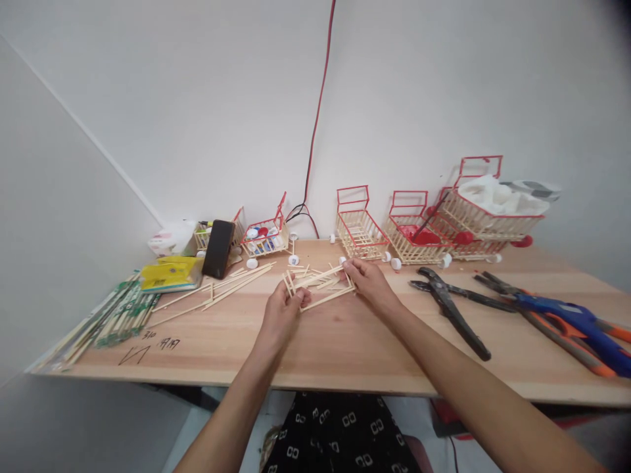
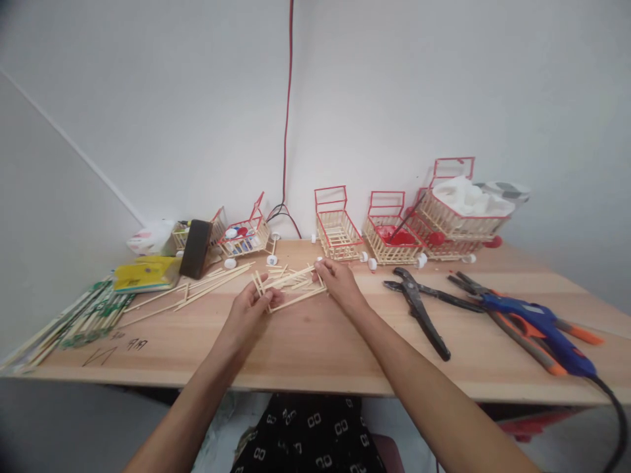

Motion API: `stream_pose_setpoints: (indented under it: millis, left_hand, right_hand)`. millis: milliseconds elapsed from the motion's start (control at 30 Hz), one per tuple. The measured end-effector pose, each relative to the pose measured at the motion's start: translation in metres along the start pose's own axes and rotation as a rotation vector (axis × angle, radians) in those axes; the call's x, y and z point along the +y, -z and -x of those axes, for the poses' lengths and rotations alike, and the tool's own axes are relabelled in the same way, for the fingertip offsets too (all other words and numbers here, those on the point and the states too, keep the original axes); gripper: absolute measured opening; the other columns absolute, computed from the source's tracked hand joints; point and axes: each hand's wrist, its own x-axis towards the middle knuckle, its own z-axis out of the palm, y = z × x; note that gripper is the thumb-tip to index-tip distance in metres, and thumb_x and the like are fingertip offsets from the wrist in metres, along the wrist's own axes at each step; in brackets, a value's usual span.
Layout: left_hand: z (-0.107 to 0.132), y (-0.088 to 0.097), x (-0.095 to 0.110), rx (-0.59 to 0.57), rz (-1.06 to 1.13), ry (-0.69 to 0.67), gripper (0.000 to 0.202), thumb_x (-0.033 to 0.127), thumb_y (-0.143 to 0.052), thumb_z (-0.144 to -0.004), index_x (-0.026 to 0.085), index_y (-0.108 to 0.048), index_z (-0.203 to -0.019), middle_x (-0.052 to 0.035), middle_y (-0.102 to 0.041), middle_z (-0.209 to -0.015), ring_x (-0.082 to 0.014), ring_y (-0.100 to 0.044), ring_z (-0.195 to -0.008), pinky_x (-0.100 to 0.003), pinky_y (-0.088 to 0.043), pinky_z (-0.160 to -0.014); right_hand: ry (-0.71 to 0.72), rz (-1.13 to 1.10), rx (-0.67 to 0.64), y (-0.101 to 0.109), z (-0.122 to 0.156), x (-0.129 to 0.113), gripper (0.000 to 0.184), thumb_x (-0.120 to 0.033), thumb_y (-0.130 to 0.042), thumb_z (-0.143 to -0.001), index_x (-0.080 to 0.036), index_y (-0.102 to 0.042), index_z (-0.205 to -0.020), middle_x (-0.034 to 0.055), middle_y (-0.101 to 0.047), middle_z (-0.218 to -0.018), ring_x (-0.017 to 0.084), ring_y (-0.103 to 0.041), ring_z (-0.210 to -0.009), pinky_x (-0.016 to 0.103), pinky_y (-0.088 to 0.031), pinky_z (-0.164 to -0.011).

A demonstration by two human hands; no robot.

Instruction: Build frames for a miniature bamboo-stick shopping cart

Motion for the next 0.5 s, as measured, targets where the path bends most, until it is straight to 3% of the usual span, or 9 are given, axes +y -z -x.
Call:
stream_pose_setpoints:
  millis: [200, 333, 433, 500]
  left_hand:
    - [-0.001, 0.007, 0.0, 0.013, -0.199, -0.126, 0.048, 0.028, -0.058, -0.082, 0.015, -0.05, -0.127, 0.0035, -0.058, -0.066, -0.013, -0.056, -0.064, -0.024, -0.041, -0.066]
    - [0.001, 0.009, 0.006, 0.064, -0.251, -0.146, 0.032, 0.026, -0.054, -0.084, 0.015, -0.055, -0.114, 0.0018, -0.059, -0.069, -0.0137, -0.056, -0.066, -0.025, -0.041, -0.067]
    - [0.003, 0.007, 0.011, 0.11, -0.283, -0.167, 0.021, 0.023, -0.051, -0.084, 0.017, -0.056, -0.102, -0.0005, -0.062, -0.074, -0.0151, -0.058, -0.069, -0.026, -0.042, -0.07]
    - [0.004, 0.006, 0.013, 0.128, -0.26, -0.166, 0.022, 0.021, -0.05, -0.083, 0.017, -0.056, -0.104, -0.0015, -0.063, -0.077, -0.0159, -0.059, -0.071, -0.027, -0.043, -0.072]
  right_hand:
    - [-0.156, -0.3, -0.125, -0.001, -0.002, 0.004, 0.044, -0.059, -0.056, -0.082, -0.016, -0.062, -0.076, 0.0005, -0.06, -0.066, 0.007, -0.037, -0.042, 0.021, -0.027, -0.038]
    - [-0.286, -0.57, -0.228, 0.002, -0.001, 0.002, 0.041, -0.054, -0.069, -0.076, -0.014, -0.066, -0.082, 0.0056, -0.066, -0.076, 0.01, -0.052, -0.056, 0.019, -0.035, -0.041]
    - [-0.347, -0.678, -0.313, 0.005, 0.001, 0.002, 0.038, -0.049, -0.074, -0.073, -0.014, -0.068, -0.085, 0.0058, -0.068, -0.078, 0.01, -0.054, -0.057, 0.019, -0.039, -0.044]
    - [-0.361, -0.72, -0.353, 0.006, 0.002, 0.001, 0.036, -0.047, -0.076, -0.072, -0.014, -0.067, -0.084, 0.0051, -0.068, -0.079, 0.01, -0.054, -0.057, 0.02, -0.04, -0.045]
